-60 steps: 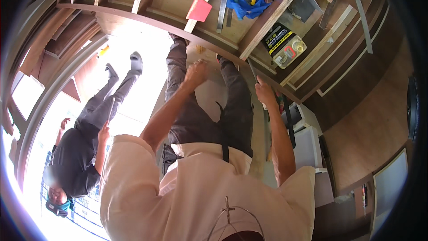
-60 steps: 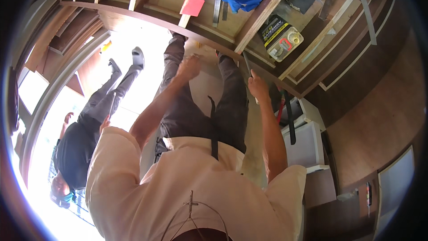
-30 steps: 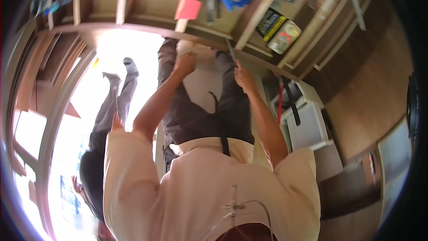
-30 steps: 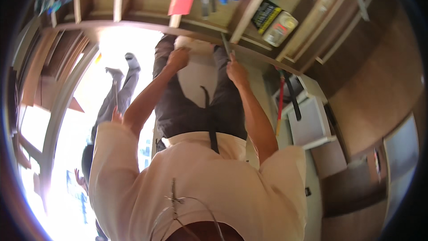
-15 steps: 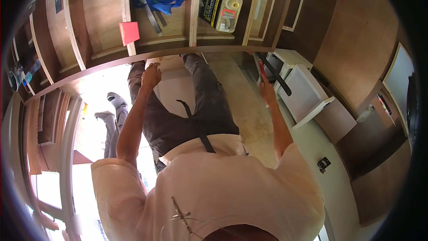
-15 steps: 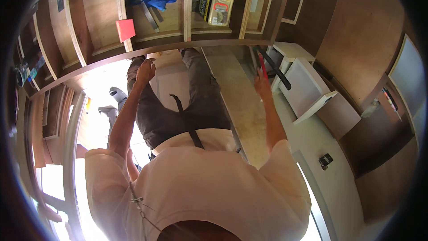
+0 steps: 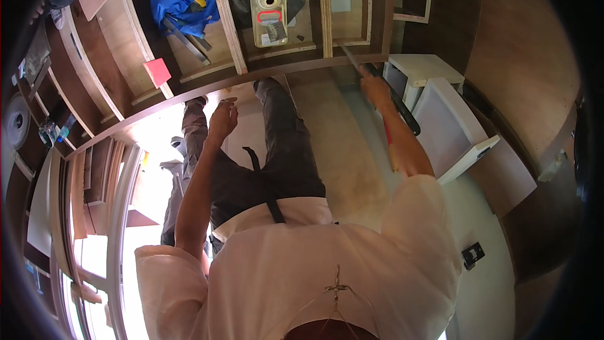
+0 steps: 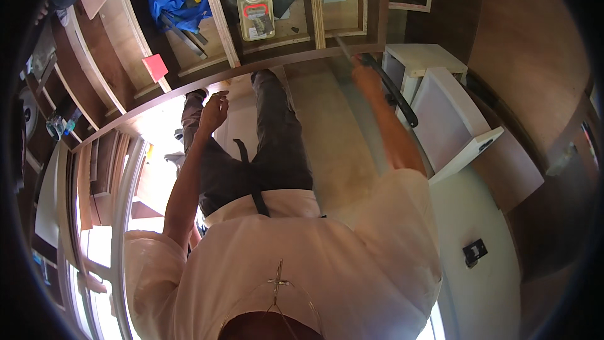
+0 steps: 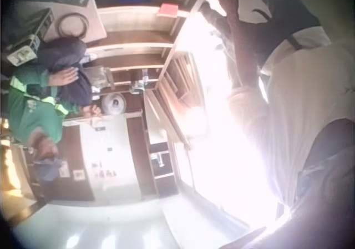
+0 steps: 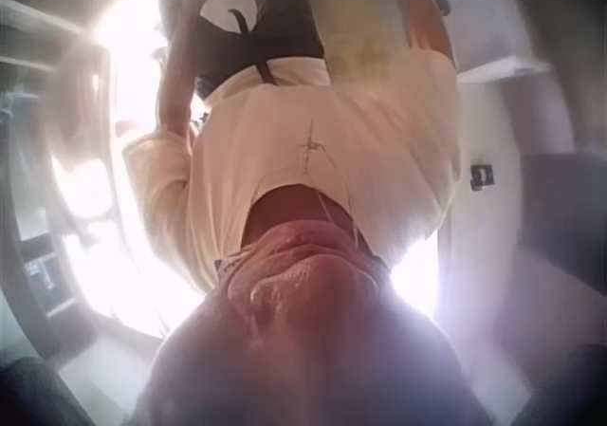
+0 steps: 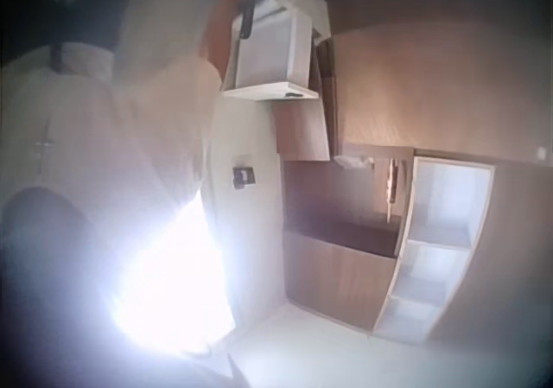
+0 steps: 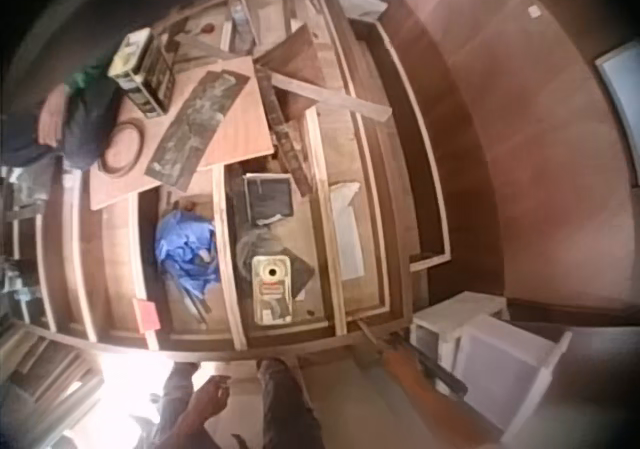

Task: The person uses a pry bar to adjust and fit wooden panels into a ceiling or wall structure. They work alongside another person, manipulating the wood pieces to align them with the frame.

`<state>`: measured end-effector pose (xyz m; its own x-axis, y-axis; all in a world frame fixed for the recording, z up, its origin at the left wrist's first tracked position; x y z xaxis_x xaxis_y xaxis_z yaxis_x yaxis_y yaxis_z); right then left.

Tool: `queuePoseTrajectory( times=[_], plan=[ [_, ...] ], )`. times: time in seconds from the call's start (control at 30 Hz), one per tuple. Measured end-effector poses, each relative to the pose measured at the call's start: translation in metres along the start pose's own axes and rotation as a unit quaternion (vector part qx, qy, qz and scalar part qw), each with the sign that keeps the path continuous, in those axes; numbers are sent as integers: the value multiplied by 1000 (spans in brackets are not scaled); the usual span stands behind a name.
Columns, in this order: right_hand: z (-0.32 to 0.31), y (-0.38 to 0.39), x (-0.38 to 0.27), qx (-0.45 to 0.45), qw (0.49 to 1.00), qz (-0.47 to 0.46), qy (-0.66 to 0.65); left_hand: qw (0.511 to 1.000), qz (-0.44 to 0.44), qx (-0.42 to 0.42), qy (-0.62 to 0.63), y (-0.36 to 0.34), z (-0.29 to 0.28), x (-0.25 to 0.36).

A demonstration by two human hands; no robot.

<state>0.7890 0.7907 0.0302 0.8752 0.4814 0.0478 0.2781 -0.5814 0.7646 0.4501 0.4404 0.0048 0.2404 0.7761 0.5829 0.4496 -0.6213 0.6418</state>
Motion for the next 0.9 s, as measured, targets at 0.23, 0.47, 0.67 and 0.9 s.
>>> queuePoseTrajectory(
  times=[0.23, 0.47, 0.67, 0.9],
  plan=[
    [13, -7, 49, 1, 999, 44, -12, 1000, 5, -28, -2, 5, 30, 45],
    [10, -3, 76, 33, 999, 1, 16, 1000, 6, 3, 5, 8, 18, 72],
    [-12, 15, 81, 93, 985, 41, -140, 998, -54, 29, 11, 22, -8, 98],
    [20, 96, 17, 226, 936, 24, -268, 996, 20, 77, 40, 23, -20, 137]
  ],
)
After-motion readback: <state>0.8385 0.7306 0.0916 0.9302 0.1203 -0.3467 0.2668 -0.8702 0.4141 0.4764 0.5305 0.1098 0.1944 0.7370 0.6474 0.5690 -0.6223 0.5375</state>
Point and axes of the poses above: each hand's wrist, its own y-axis away from the middle knuckle, its own z-axis out of the palm, x = y × z, the point moved 1 cm from there along -y, towards the middle knuckle, and after that the axes turned 11 degrees about x, right-handed, at the moved point
